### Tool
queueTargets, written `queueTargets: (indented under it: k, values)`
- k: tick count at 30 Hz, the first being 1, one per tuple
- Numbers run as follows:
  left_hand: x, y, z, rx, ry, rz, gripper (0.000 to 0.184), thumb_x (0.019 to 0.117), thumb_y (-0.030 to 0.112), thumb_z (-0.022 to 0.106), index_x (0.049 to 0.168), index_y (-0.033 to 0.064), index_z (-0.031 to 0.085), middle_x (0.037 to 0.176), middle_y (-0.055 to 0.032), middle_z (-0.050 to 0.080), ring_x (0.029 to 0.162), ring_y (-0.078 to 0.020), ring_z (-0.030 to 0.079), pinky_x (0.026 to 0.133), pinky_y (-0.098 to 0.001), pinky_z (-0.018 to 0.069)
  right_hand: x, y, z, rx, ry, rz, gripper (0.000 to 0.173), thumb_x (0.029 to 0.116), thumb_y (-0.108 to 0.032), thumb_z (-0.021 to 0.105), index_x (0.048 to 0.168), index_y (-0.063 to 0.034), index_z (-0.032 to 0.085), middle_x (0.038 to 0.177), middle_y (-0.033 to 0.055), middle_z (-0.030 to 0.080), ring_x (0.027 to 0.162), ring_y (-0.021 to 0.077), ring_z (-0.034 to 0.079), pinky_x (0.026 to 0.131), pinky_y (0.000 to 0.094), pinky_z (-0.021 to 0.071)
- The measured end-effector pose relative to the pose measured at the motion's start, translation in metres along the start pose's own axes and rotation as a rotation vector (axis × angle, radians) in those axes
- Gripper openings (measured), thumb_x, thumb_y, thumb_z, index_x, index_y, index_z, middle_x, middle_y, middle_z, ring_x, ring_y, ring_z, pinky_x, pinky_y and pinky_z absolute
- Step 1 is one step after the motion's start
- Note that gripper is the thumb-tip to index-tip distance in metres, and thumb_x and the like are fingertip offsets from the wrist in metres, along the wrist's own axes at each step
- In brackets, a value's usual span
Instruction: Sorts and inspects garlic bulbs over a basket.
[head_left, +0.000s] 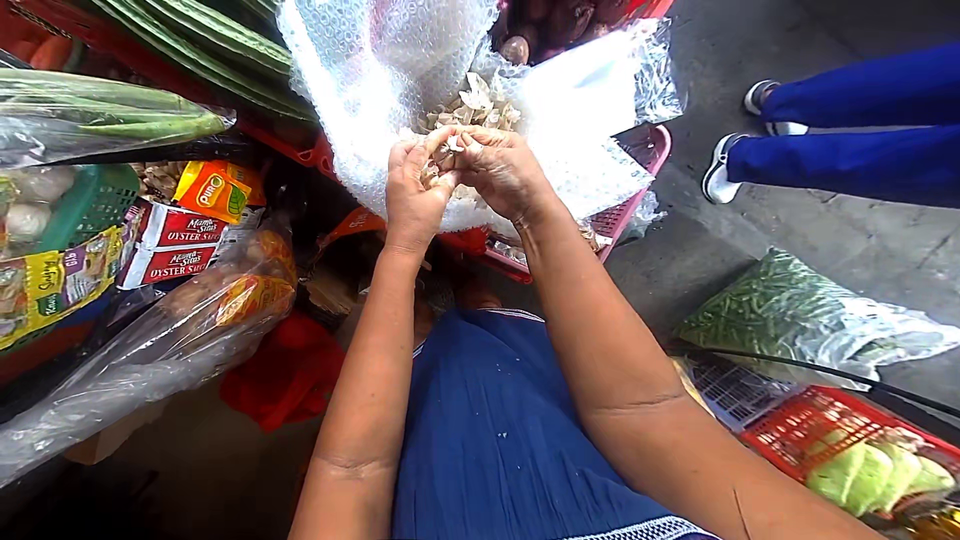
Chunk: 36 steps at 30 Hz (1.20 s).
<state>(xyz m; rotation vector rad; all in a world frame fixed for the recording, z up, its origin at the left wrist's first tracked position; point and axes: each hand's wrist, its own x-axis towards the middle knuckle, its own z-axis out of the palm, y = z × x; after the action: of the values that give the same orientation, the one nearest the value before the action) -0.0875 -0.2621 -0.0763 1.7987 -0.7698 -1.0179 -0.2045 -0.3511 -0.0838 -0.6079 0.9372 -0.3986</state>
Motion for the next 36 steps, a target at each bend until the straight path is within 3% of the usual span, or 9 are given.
queueTargets:
  k: [5, 9, 13, 17, 23, 25, 28, 32, 36]
  values:
    - [-0.002, 0.001, 0.005, 0.083, 0.035, 0.065, 0.045, 0.0806, 0.011, 0.085, 0.121, 0.0032, 0.067, 0.12, -0.0142, 0.065, 0.091, -0.0164, 0.066, 0.081, -0.0289, 0.057, 0.011, 0.001, 0.004, -0.199, 0.167, -0.056, 0.032, 0.1105, -0.021, 0.045, 0.094, -0.0051, 0.068, 0.077, 0.0013, 0.069, 0.066, 0.0088, 0.067, 0.062, 0.0271, 0.0587]
    - [-0.005, -0.002, 0.01, -0.03, 0.206, 0.089, 0.045, 0.081, 0.01, 0.085, 0.117, -0.0029, 0.062, 0.114, -0.0156, 0.065, 0.094, -0.0188, 0.067, 0.082, -0.0312, 0.0587, 0.007, -0.002, 0.009, -0.237, 0.15, -0.075, 0.024, 0.1086, -0.012, 0.047, 0.115, -0.0002, 0.067, 0.094, 0.0073, 0.07, 0.07, 0.0124, 0.069, 0.064, 0.0289, 0.0618]
    - [-0.003, -0.002, 0.01, -0.255, 0.285, -0.024, 0.053, 0.0831, 0.006, 0.082, 0.127, -0.0018, 0.054, 0.117, -0.0139, 0.061, 0.091, -0.0162, 0.066, 0.077, -0.0292, 0.0593, 0.003, 0.006, 0.005, -0.266, 0.126, -0.128, 0.014, 0.1007, 0.0, 0.057, 0.112, 0.0023, 0.066, 0.101, 0.0102, 0.071, 0.084, 0.0153, 0.072, 0.08, 0.0325, 0.0631]
    - [0.003, -0.002, 0.008, -0.487, 0.215, -0.218, 0.061, 0.1001, 0.017, 0.066, 0.155, 0.0118, 0.039, 0.116, -0.0118, 0.06, 0.087, -0.0176, 0.065, 0.071, -0.0321, 0.0581, -0.001, 0.02, 0.003, -0.231, -0.087, -0.23, 0.042, 0.091, -0.009, 0.051, 0.131, 0.0009, 0.06, 0.125, 0.0127, 0.066, 0.105, 0.0188, 0.067, 0.088, 0.0366, 0.0577]
    - [-0.003, 0.003, 0.008, -0.444, 0.154, -0.251, 0.064, 0.1126, 0.043, 0.013, 0.145, 0.0062, 0.054, 0.14, -0.0093, 0.062, 0.124, -0.0151, 0.06, 0.102, -0.0329, 0.0508, 0.0, 0.033, 0.018, -0.361, -0.008, -0.352, 0.065, 0.0906, -0.015, 0.074, 0.146, 0.0063, 0.048, 0.135, 0.0193, 0.061, 0.113, 0.0195, 0.066, 0.098, 0.0326, 0.0562]
    - [-0.007, 0.002, 0.006, -0.382, 0.152, -0.209, 0.063, 0.113, 0.038, 0.014, 0.14, 0.0014, 0.058, 0.136, -0.011, 0.065, 0.125, -0.0156, 0.061, 0.105, -0.0336, 0.0492, 0.002, 0.034, 0.019, -0.407, 0.058, -0.393, 0.053, 0.0957, -0.013, 0.07, 0.142, 0.0064, 0.053, 0.131, 0.0183, 0.064, 0.116, 0.0178, 0.066, 0.101, 0.0311, 0.0551]
    - [-0.004, 0.001, 0.003, -0.36, 0.193, -0.181, 0.045, 0.1114, 0.036, 0.034, 0.121, 0.0048, 0.065, 0.097, -0.0054, 0.066, 0.085, -0.0128, 0.063, 0.072, -0.0289, 0.0534, 0.003, 0.028, 0.014, -0.43, 0.035, -0.386, 0.042, 0.0999, -0.01, 0.062, 0.14, 0.0026, 0.058, 0.13, 0.0143, 0.065, 0.111, 0.0139, 0.066, 0.096, 0.0278, 0.0548]
    - [0.0, -0.002, -0.002, -0.409, 0.048, -0.23, 0.037, 0.1078, 0.029, 0.05, 0.139, 0.01, 0.051, 0.102, -0.0045, 0.065, 0.068, -0.0072, 0.06, 0.052, -0.0211, 0.0486, -0.004, 0.019, 0.016, -0.557, -0.131, -0.351, 0.04, 0.1022, -0.006, 0.057, 0.142, 0.002, 0.057, 0.134, 0.0131, 0.065, 0.117, 0.0098, 0.064, 0.104, 0.0251, 0.0509]
    - [-0.003, 0.002, 0.006, -0.452, 0.114, -0.234, 0.038, 0.1108, 0.026, 0.039, 0.139, 0.0045, 0.054, 0.112, -0.0063, 0.064, 0.092, -0.0105, 0.064, 0.077, -0.0278, 0.0557, -0.001, 0.021, 0.017, -0.722, -0.075, -0.48, 0.041, 0.1011, -0.009, 0.058, 0.141, -0.0026, 0.061, 0.136, 0.0164, 0.059, 0.127, 0.0194, 0.056, 0.109, 0.0314, 0.0461]
